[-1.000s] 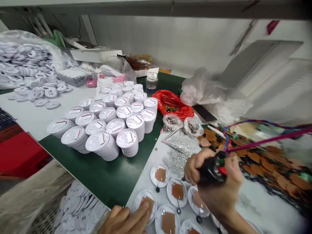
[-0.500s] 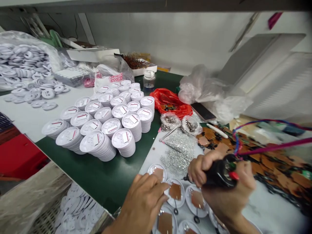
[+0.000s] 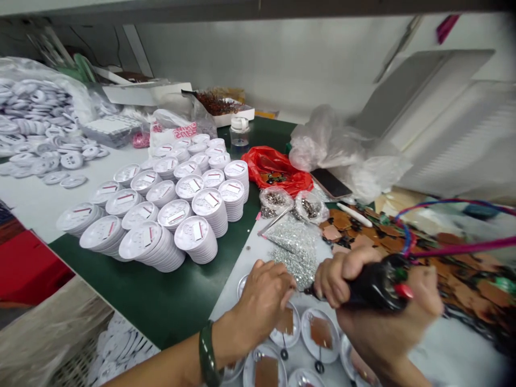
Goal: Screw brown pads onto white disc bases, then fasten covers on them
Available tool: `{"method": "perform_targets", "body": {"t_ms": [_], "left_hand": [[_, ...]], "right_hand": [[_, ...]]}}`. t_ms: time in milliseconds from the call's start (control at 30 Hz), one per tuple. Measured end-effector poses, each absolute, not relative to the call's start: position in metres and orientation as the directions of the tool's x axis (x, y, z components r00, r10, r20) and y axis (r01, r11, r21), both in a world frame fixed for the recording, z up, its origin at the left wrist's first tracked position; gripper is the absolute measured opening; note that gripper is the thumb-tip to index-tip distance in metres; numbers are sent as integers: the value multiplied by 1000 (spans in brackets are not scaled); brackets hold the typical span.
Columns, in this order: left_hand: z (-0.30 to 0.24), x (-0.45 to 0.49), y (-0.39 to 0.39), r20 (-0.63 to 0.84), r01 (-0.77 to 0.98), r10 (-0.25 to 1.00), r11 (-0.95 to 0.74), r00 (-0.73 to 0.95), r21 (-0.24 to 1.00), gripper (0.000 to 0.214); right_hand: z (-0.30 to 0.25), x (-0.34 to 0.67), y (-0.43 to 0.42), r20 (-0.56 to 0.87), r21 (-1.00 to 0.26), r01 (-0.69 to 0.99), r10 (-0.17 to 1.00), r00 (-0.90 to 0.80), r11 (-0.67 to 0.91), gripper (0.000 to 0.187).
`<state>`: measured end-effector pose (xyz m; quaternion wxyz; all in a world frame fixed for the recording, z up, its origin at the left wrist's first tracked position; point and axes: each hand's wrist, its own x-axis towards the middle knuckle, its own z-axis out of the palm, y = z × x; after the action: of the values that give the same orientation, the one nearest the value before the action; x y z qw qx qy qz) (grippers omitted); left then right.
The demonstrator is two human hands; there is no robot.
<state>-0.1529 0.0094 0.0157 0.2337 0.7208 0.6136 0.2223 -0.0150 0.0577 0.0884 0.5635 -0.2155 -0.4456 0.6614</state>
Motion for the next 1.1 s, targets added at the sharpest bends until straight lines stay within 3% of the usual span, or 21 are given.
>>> {"method": "perform_targets", "body": {"t_ms": [433,733,1100], "left_hand": [[24,-162,-9,151,597,982,-190,116,779,9],[21,-160,-5,72,593,995,-101,72,799,10],[26,-158,-10,16,526,997,-56,80,848,14]], "right_hand": [[102,-17,49,190,-847,-531,946,-263,23,53],[107,-12,54,225,-838,-537,957,-184,94,55],[107,-11,52,186,-812,-584,957,-222,22,51]]}}
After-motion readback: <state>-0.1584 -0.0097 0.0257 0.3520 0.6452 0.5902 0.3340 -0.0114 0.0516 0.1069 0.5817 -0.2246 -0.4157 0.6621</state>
